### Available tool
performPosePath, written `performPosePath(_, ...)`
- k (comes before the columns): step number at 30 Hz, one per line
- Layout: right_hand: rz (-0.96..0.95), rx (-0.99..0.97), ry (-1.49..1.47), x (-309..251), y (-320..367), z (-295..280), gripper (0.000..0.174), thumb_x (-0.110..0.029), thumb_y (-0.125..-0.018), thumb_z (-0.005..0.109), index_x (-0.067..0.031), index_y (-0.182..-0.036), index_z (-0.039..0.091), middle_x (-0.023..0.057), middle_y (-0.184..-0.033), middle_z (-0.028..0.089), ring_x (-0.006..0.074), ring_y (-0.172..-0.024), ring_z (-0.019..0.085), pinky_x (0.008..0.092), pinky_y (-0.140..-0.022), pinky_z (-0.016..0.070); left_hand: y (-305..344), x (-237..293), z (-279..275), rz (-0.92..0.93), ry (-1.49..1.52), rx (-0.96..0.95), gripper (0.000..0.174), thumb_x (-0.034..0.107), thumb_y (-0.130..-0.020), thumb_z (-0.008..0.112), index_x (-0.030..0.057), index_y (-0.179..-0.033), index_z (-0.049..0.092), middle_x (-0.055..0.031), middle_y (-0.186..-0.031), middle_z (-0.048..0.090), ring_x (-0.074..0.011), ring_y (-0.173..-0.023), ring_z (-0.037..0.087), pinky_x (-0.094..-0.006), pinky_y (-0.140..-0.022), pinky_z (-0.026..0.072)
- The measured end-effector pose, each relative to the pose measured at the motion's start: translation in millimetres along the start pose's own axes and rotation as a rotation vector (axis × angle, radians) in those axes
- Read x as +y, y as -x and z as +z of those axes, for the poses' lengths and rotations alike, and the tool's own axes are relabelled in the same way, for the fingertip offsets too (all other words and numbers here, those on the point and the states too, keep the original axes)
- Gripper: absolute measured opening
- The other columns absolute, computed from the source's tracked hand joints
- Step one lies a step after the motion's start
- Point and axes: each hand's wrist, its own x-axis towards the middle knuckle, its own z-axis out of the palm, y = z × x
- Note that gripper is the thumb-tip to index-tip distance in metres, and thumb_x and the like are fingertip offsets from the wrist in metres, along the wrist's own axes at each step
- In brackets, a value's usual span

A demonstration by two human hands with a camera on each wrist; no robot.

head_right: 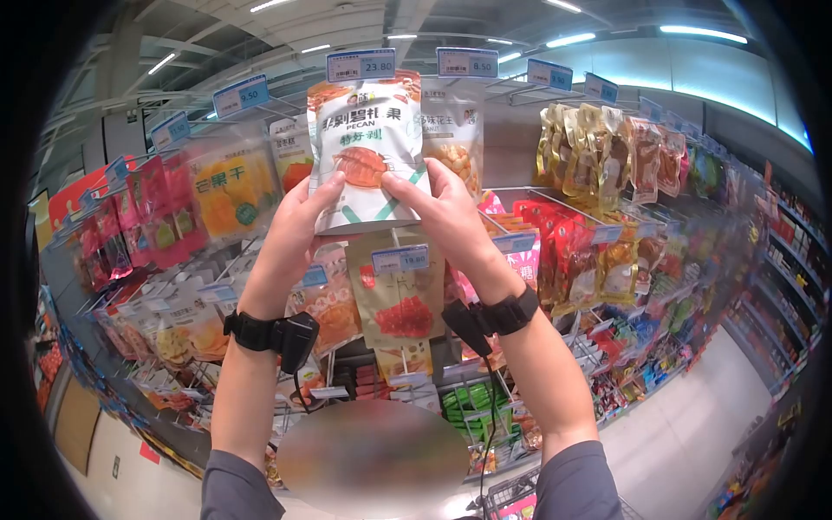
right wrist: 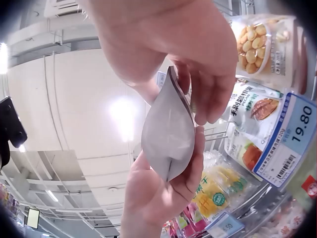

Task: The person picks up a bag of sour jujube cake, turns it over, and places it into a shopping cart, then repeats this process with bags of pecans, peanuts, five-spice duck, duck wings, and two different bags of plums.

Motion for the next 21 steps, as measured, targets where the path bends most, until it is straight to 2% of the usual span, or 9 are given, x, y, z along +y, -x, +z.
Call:
performPosePath(2, -0.008, 0.011, 0.007, -6, 9, 2, 0.044, -0.024, -0.090, 0.069, 0.0026, -0.121, 0.053, 0.0061, -0.110, 0.064, 0.0079, -0.096, 0.060, 0.0241, -0.082, 0.0484, 9, 4, 5, 0.016, 0.003, 0.002, 0.040, 0.028, -0.096, 0.061, -0.0011, -0.123, 0.052, -0.0072, -0.113, 0.063, -0.0112, -0.100, 0.061, -0.0268, -0.085, 0.0499)
performPosePath(4, -0.011, 0.019, -0.031, -14, 19, 7, 0.049, -0.023, -0.089, 0.071, 0.0033, -0.125, 0.049, 0.0075, -0.113, 0.063, 0.0094, -0.098, 0.060, 0.0254, -0.085, 0.0492, 19, 5, 9, 0.084, -0.008, -0.035, 0.041, 0.029, -0.096, 0.058, 0.0028, -0.127, 0.050, -0.0065, -0.116, 0.062, -0.0123, -0.101, 0.063, -0.0319, -0.082, 0.0561)
performPosePath(5, -0.005, 0.023, -0.029, -16, 25, 9, 0.049, -0.023, -0.089, 0.071, 0.0033, -0.125, 0.049, 0.0075, -0.113, 0.063, 0.0094, -0.098, 0.060, 0.0254, -0.085, 0.0492, 24, 5, 11, 0.078, -0.004, -0.036, 0.041, 0.029, -0.096, 0.058, 0.0028, -0.127, 0.050, -0.0065, -0.116, 0.062, -0.0123, -0.101, 0.063, -0.0319, -0.082, 0.0561)
performPosePath(7, 0.027, 0.031, -0.075, -18, 41, 11, 0.051, -0.021, -0.088, 0.071, 0.0037, -0.126, 0.048, 0.0087, -0.115, 0.063, 0.0110, -0.102, 0.060, 0.0271, -0.087, 0.0499, 37, 1, 15, 0.074, 0.117, -0.070, 0.043, 0.025, -0.096, 0.060, -0.0014, -0.128, 0.048, -0.0084, -0.121, 0.060, -0.0124, -0.106, 0.059, -0.0282, -0.091, 0.0481)
performPosePath(11, 0.151, 0.019, -0.173, -13, 91, 14, 0.055, -0.014, -0.088, 0.070, 0.0021, -0.134, 0.044, 0.0091, -0.121, 0.060, 0.0135, -0.109, 0.059, 0.0298, -0.093, 0.0489, 78, -17, 18, 0.018, 0.170, -0.066, 0.047, 0.019, -0.095, 0.063, -0.0015, -0.132, 0.044, -0.0086, -0.124, 0.058, -0.0132, -0.109, 0.058, -0.0290, -0.094, 0.0471)
performPosePath(13, 0.195, 0.013, -0.137, -7, 122, 16, 0.057, -0.009, -0.088, 0.068, 0.0013, -0.138, 0.041, 0.0095, -0.130, 0.055, 0.0160, -0.117, 0.055, 0.0324, -0.101, 0.0438, 103, -28, 16, -0.007, 0.091, -0.103, 0.053, 0.012, -0.092, 0.066, -0.0009, -0.136, 0.040, -0.0086, -0.126, 0.057, -0.0137, -0.113, 0.056, -0.0299, -0.096, 0.0458)
performPosePath(17, 0.285, 0.024, -0.193, 26, 190, 24, 0.059, -0.007, -0.085, 0.071, 0.0013, -0.136, 0.043, 0.0095, -0.127, 0.058, 0.0153, -0.113, 0.057, 0.0318, -0.098, 0.0452, 153, -47, 13, -0.194, 0.082, -0.129, 0.062, 0.005, -0.084, 0.072, 0.0001, -0.137, 0.041, -0.0096, -0.130, 0.055, -0.0168, -0.118, 0.053, -0.0320, -0.101, 0.0414)
performPosePath(19, 0.332, 0.082, -0.213, 45, 220, 32, 0.050, -0.007, -0.083, 0.073, 0.0022, -0.127, 0.052, 0.0087, -0.119, 0.063, 0.0147, -0.107, 0.060, 0.0305, -0.094, 0.0474, 175, -68, 10, -0.247, 0.074, -0.108, 0.065, 0.008, -0.080, 0.076, -0.0010, -0.135, 0.043, -0.0104, -0.130, 0.054, -0.0181, -0.119, 0.052, -0.0325, -0.103, 0.0393)
performPosePath(21, 0.485, 0.065, -0.171, 62, 251, 32, 0.046, -0.007, -0.083, 0.074, 0.0025, -0.124, 0.055, 0.0085, -0.116, 0.065, 0.0140, -0.105, 0.060, 0.0302, -0.094, 0.0474, 197, -85, 8, -0.315, 0.016, -0.092, 0.063, 0.011, -0.081, 0.076, -0.0022, -0.133, 0.044, -0.0101, -0.128, 0.055, -0.0170, -0.118, 0.052, -0.0315, -0.102, 0.0388)
